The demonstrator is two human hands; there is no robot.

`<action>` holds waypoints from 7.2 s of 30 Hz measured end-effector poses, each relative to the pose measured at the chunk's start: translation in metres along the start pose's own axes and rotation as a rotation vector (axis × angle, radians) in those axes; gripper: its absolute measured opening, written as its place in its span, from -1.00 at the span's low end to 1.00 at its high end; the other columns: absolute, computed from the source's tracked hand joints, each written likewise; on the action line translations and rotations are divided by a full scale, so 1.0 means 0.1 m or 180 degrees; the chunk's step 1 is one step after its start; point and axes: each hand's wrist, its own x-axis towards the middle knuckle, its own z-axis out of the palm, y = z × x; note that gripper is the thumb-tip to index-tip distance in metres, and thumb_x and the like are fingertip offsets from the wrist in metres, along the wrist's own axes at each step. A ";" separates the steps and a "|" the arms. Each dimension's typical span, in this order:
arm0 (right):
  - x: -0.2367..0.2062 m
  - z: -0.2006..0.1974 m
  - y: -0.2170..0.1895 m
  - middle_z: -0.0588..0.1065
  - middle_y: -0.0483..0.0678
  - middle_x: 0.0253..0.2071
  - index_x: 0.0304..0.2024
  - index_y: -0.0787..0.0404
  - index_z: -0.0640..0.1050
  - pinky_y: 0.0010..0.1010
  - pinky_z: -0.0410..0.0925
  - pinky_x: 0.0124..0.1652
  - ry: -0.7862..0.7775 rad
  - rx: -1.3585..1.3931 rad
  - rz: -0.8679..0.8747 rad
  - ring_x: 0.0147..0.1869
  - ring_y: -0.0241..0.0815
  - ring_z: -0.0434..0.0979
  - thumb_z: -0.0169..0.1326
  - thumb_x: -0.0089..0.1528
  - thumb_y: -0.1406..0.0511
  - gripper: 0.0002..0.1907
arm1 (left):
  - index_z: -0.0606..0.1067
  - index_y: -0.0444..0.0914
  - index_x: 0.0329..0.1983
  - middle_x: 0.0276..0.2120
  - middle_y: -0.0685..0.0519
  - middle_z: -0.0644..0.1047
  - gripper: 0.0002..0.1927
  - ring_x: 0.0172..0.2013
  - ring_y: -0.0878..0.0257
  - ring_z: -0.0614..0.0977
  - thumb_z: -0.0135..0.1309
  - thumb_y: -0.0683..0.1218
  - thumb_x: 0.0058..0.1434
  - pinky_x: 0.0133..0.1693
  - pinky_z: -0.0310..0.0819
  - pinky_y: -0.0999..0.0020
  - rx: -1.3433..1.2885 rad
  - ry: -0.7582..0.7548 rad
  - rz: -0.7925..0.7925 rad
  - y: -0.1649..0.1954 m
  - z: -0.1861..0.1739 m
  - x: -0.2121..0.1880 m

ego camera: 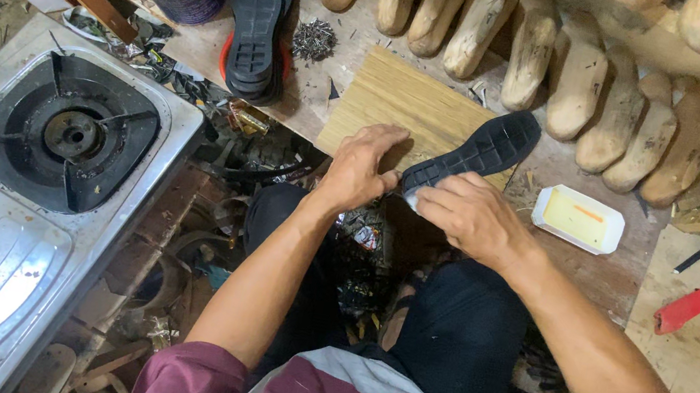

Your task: The person pours liquid from a white plastic jug into a small tray, then uses a sponge applicator to spread the liquid over the bottom of black shoe soles, working one sole at a time on a wooden board and setting treated soles aside.

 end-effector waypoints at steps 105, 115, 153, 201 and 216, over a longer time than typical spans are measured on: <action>-0.99 0.80 -1.38 0.04 0.03 0.55 0.56 0.13 -0.06 -0.39 0.42 0.01 0.4228 0.4312 0.3169 0.16 -0.23 0.47 -0.05 0.12 0.63 0.00 | 0.18 -0.27 0.34 -0.01 -0.12 0.44 -0.34 0.01 0.18 0.57 0.11 -0.39 0.20 0.01 0.56 0.30 -0.3286 -0.0091 -0.1395 0.87 1.38 -1.36; -1.84 0.45 -2.07 0.16 0.11 0.47 0.57 0.24 -0.03 -0.35 0.32 0.23 0.4194 0.3882 0.3035 0.29 -0.16 0.46 -0.08 0.12 0.68 -0.02 | 0.38 -0.32 0.17 -0.02 -0.08 0.54 -0.57 -0.01 0.14 0.64 0.16 -0.22 0.24 0.01 0.55 0.30 -0.1727 -0.1042 -0.1325 0.40 1.44 -1.53; -4.36 2.33 -3.93 0.32 0.13 0.36 0.47 0.10 0.15 -0.22 0.53 -0.20 0.5473 0.3583 0.8487 0.04 0.07 0.57 -0.03 0.22 0.54 -0.22 | 0.50 -0.21 0.04 -0.15 -0.17 0.62 -0.59 -0.17 -0.08 0.65 0.22 -0.05 0.11 -0.11 0.61 0.07 0.0002 -0.3535 -0.0457 0.28 2.12 -2.85; -2.30 0.18 -1.31 0.57 0.04 -0.03 0.09 0.40 0.54 -0.49 0.42 0.04 0.3570 0.2837 0.4130 0.01 -0.27 0.55 0.21 0.25 0.47 -0.65 | 0.56 -0.31 -0.09 0.02 -0.14 0.61 -0.81 0.16 -0.05 0.62 0.21 -0.22 0.24 0.20 0.50 0.15 -0.0435 0.0079 0.0869 0.30 0.12 -0.37; -1.58 -0.51 -0.21 0.62 0.15 -0.17 -0.03 0.20 0.63 -0.14 0.44 -0.12 0.1654 -0.0097 0.3932 -0.11 0.11 0.64 0.25 0.23 0.21 -0.70 | 0.59 -0.31 -0.03 0.09 -0.10 0.58 -0.53 0.28 -0.11 0.45 0.38 -0.04 0.00 0.25 0.31 0.02 0.0568 -0.0332 0.0822 0.16 -0.08 -0.44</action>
